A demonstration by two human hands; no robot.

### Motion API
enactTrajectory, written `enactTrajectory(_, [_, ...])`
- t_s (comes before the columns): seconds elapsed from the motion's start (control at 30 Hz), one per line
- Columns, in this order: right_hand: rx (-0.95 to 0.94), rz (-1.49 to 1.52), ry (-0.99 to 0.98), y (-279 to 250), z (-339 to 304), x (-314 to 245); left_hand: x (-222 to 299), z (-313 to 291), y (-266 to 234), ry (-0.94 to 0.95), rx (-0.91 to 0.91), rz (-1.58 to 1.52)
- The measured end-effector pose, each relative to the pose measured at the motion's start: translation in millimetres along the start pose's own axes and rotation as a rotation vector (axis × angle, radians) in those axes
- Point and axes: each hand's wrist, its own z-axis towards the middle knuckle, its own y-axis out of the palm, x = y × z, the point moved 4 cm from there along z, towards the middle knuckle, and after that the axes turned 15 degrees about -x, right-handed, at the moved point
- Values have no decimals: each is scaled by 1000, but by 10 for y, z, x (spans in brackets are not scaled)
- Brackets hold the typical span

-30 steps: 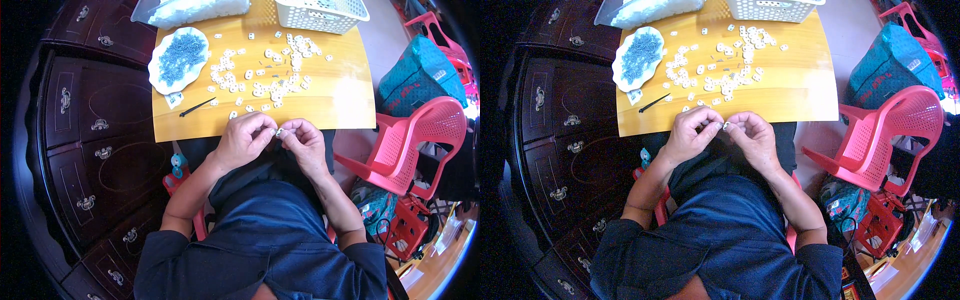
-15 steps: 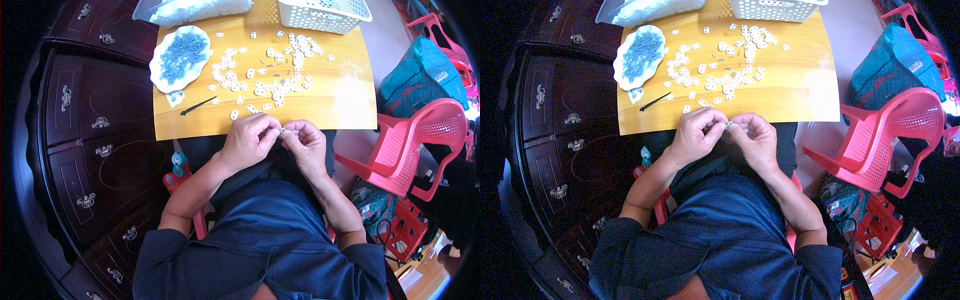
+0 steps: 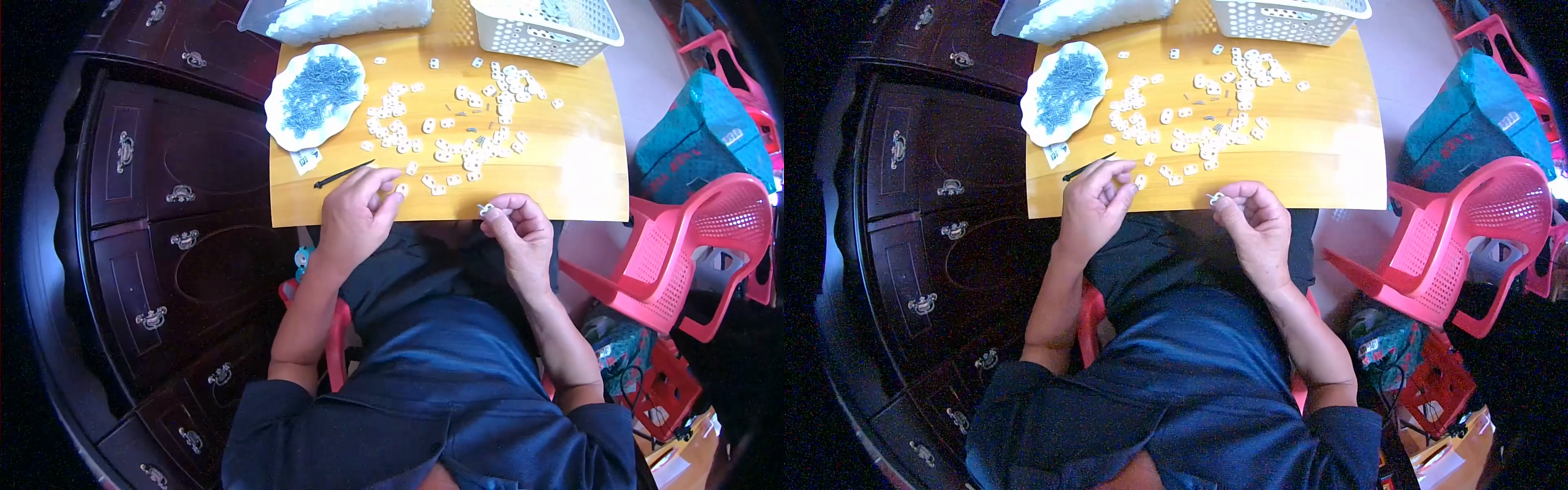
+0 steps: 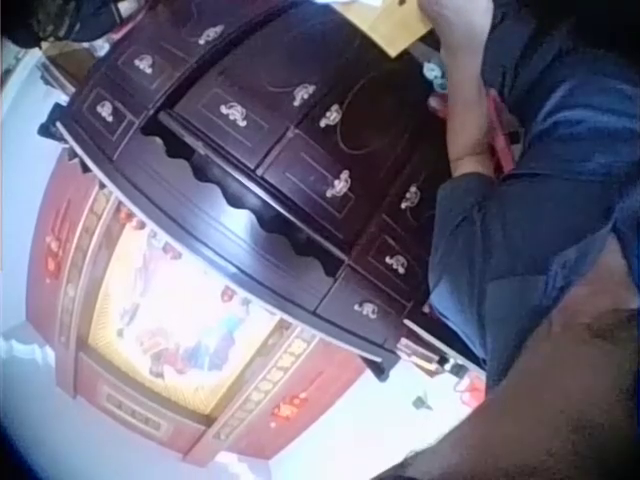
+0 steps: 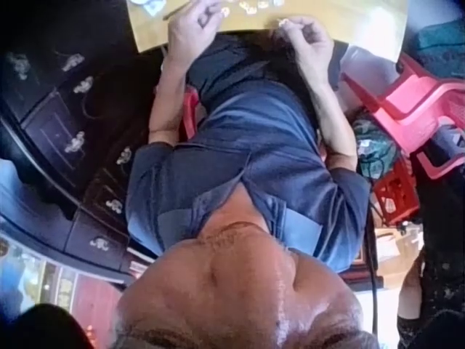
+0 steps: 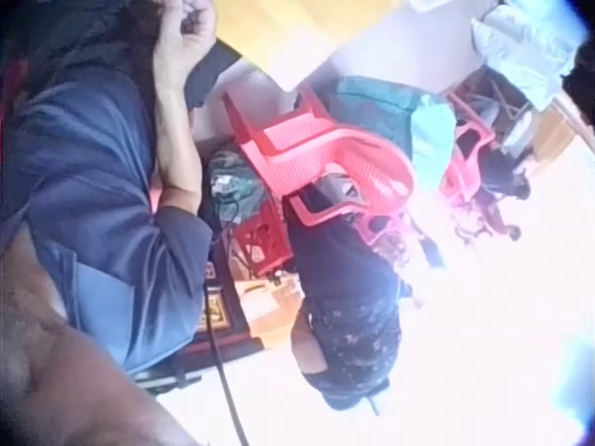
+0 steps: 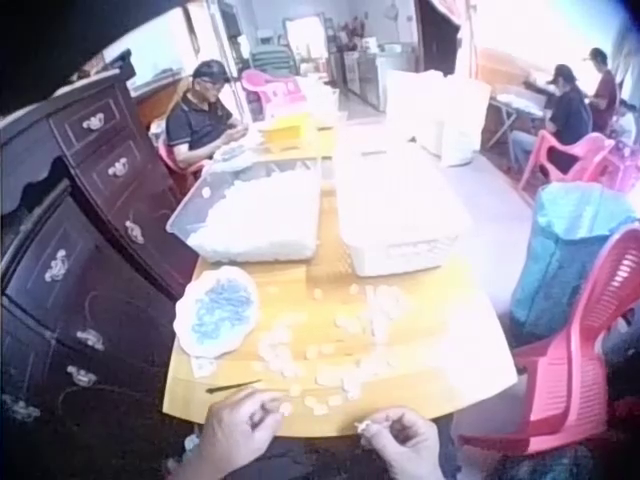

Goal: Assembling small plastic components by inserting small metal pins into them manually at a table.

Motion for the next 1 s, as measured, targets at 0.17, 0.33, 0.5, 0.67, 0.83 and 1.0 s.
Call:
enactTrajectory(0.17, [-14, 23, -12, 38, -2, -2, -100, -6, 59, -12, 15, 147])
enactTrajectory(0.33, [-25, 15, -20, 20, -4, 33, -150, 9, 123, 32, 44, 182])
enactTrajectory(0.5, [-36, 8, 39, 20, -6, 61, -131, 22, 143, 55, 0, 135])
enactTrajectory(0.67, [-81, 15, 36, 43, -9, 72, 16, 12, 293, 92, -113, -353])
enactTrajectory(0.83, [-99, 32, 41, 66, -17, 68, 53, 7, 460, 143, -160, -629])
enactTrajectory(1.0, [-95, 30, 52, 44, -34, 70, 137, 67, 516, 152, -128, -707])
